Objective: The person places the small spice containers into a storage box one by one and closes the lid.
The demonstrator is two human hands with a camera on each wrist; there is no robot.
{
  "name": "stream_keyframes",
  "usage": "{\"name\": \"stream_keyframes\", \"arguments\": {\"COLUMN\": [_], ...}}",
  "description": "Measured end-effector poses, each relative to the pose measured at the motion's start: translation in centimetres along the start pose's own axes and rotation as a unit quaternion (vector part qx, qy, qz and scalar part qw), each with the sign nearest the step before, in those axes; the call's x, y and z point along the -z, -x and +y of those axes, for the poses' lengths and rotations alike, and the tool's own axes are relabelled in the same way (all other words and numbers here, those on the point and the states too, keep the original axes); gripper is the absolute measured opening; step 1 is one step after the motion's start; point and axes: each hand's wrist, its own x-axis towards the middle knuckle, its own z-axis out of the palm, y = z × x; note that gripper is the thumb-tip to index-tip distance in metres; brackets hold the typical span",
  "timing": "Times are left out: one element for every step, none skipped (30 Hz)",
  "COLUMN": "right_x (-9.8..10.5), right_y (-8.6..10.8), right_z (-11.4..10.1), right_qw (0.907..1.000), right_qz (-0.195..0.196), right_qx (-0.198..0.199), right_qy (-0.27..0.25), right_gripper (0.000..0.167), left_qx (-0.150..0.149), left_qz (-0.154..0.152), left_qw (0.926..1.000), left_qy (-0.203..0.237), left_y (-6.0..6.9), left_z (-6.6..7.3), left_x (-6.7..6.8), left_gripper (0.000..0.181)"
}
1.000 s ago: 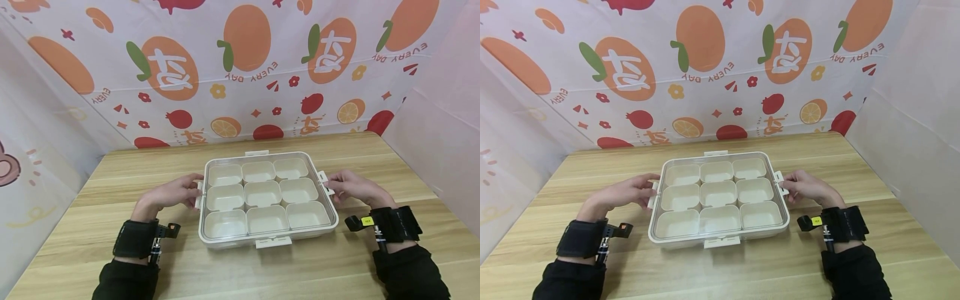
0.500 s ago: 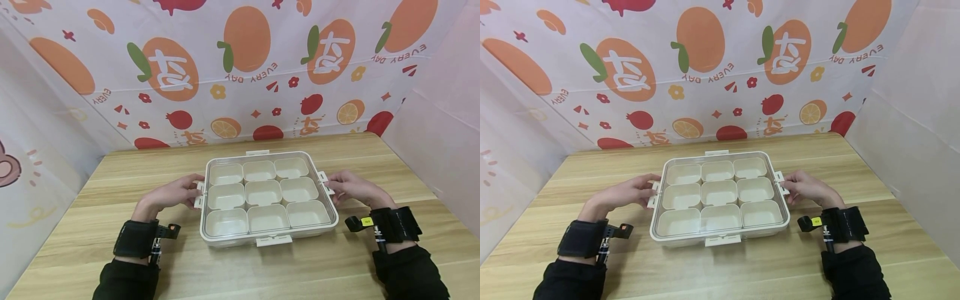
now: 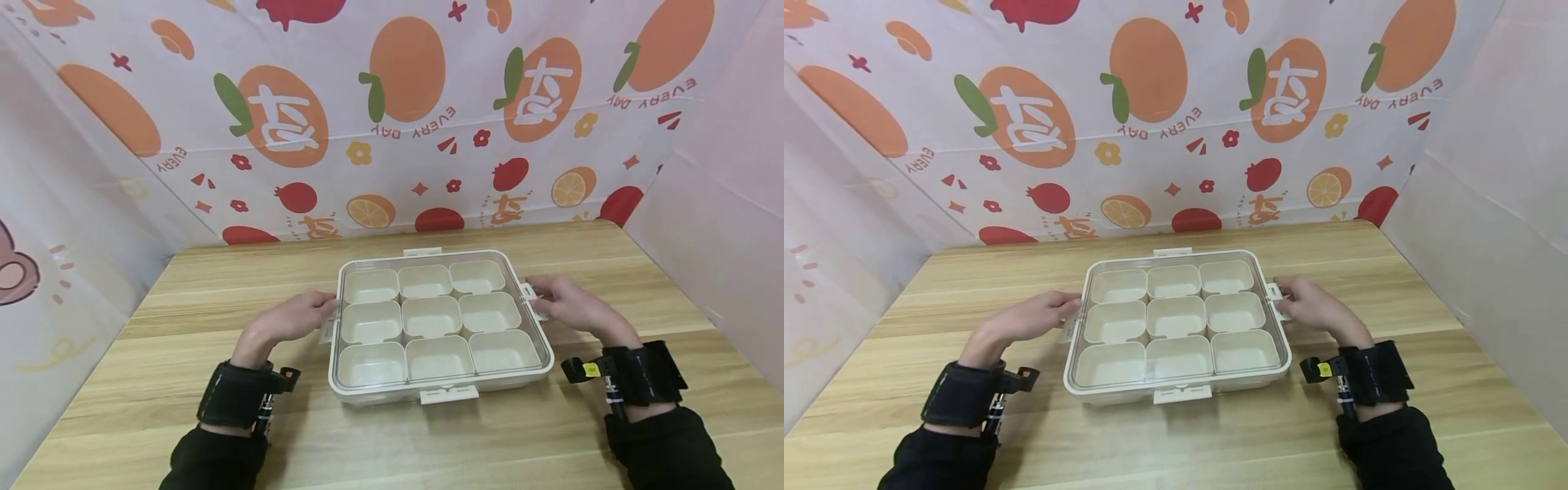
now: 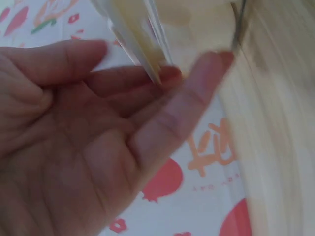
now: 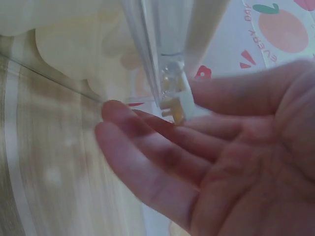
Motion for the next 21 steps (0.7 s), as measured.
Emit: {"name": "stream_keyframes", "arguments": {"right_x": [0.0, 0.1, 0.2, 0.3, 0.3, 0.4, 0.4, 0.4, 0.4, 0.4, 0.4, 0.4, 0.4, 0.4, 0.4, 0.4, 0.4, 0.4, 0.4, 0.4, 0.3], "right_y": [0.0, 0.1, 0.2, 0.2, 0.3, 0.3, 0.3, 0.3, 0.4, 0.4, 0.4, 0.4, 0.4, 0.4, 0.4, 0.4, 0.3, 0.3, 0.3, 0.3, 0.2], "right_z": [0.1, 0.1, 0.3, 0.4, 0.5, 0.7, 0.9, 1.1, 1.3, 1.4, 1.6, 1.7, 1.8, 1.8, 1.8, 1.8, 1.8, 1.8, 1.7, 1.7, 1.7], "right_qw": [0.9999, 0.9998, 0.9995, 0.9991, 0.9984, 0.9975, 0.9967, 0.9958, 0.995, 0.9943, 0.9938, 0.9937, 0.9936, 0.9935, 0.9935, 0.9935, 0.9934, 0.9933, 0.9934, 0.9935, 0.9935], "right_qz": [-0.009, -0.018, -0.029, -0.042, -0.056, -0.07, -0.081, -0.091, -0.1, -0.107, -0.111, -0.112, -0.112, -0.113, -0.113, -0.113, -0.113, -0.113, -0.113, -0.112, -0.112], "right_qx": [0.006, 0.009, 0.011, 0.007, 0.007, 0.006, 0.004, 0.004, 0.004, 0.004, 0.007, 0.009, 0.01, 0.012, 0.013, 0.014, 0.016, 0.016, 0.014, 0.012, 0.01], "right_qy": [0.003, 0.002, -0.001, -0.005, -0.006, -0.008, -0.007, -0.003, 0.0, 0.002, -0.001, -0.003, -0.005, -0.007, -0.008, -0.01, -0.013, -0.015, -0.017, -0.019, -0.021], "right_gripper": [0.05, 0.051, 0.051, 0.051, 0.053, 0.055, 0.056, 0.057, 0.059, 0.06, 0.061, 0.061, 0.061, 0.061, 0.061, 0.06, 0.06, 0.06, 0.061, 0.061, 0.062], "left_qx": [0.011, 0.021, 0.024, 0.02, 0.013, 0.007, 0.0, -0.007, -0.013, -0.014, -0.012, -0.01, -0.007, -0.006, -0.005, -0.004, -0.006, -0.007, -0.005, -0.005, -0.004], "left_qz": [0.004, 0.004, 0.0, -0.005, -0.01, -0.016, -0.023, -0.029, -0.035, -0.037, -0.038, -0.039, -0.039, -0.039, -0.04, -0.039, -0.038, -0.038, -0.037, -0.036, -0.034], "left_qw": [0.9999, 0.9998, 0.9997, 0.9997, 0.9995, 0.9987, 0.9977, 0.9962, 0.9945, 0.9933, 0.9929, 0.9928, 0.9929, 0.9929, 0.9927, 0.9928, 0.993, 0.9932, 0.9933, 0.9933, 0.9934], "left_qy": [-0.008, -0.007, -0.002, 0.013, 0.028, 0.047, 0.064, 0.082, 0.098, 0.108, 0.112, 0.112, 0.112, 0.112, 0.114, 0.114, 0.112, 0.11, 0.11, 0.11, 0.11], "left_y": [0.0, -0.1, -0.3, -0.5, -0.7, -1.0, -1.2, -1.4, -1.6, -1.7, -1.8, -1.8, -1.8, -1.8, -1.8, -1.7, -1.6, -1.6, -1.6, -1.5, -1.5], "left_z": [0.3, 0.5, 0.5, 0.4, 0.3, 0.0, -0.2, -0.5, -0.7, -0.9, -1.0, -1.0, -1.0, -1.1, -1.1, -1.1, -1.0, -1.0, -0.9, -1.0, -0.9], "left_x": [-0.2, -0.4, -0.6, -0.9, -1.1, -1.3, -1.5, -1.6, -1.7, -1.8, -1.7, -1.7, -1.6, -1.6, -1.6, -1.5, -1.5, -1.4, -1.4, -1.4, -1.4], "left_gripper": [0.048, 0.053, 0.056, 0.059, 0.061, 0.063, 0.063, 0.061, 0.061, 0.06, 0.059, 0.058, 0.058, 0.057, 0.057, 0.056, 0.056, 0.055, 0.054, 0.054, 0.053]}}
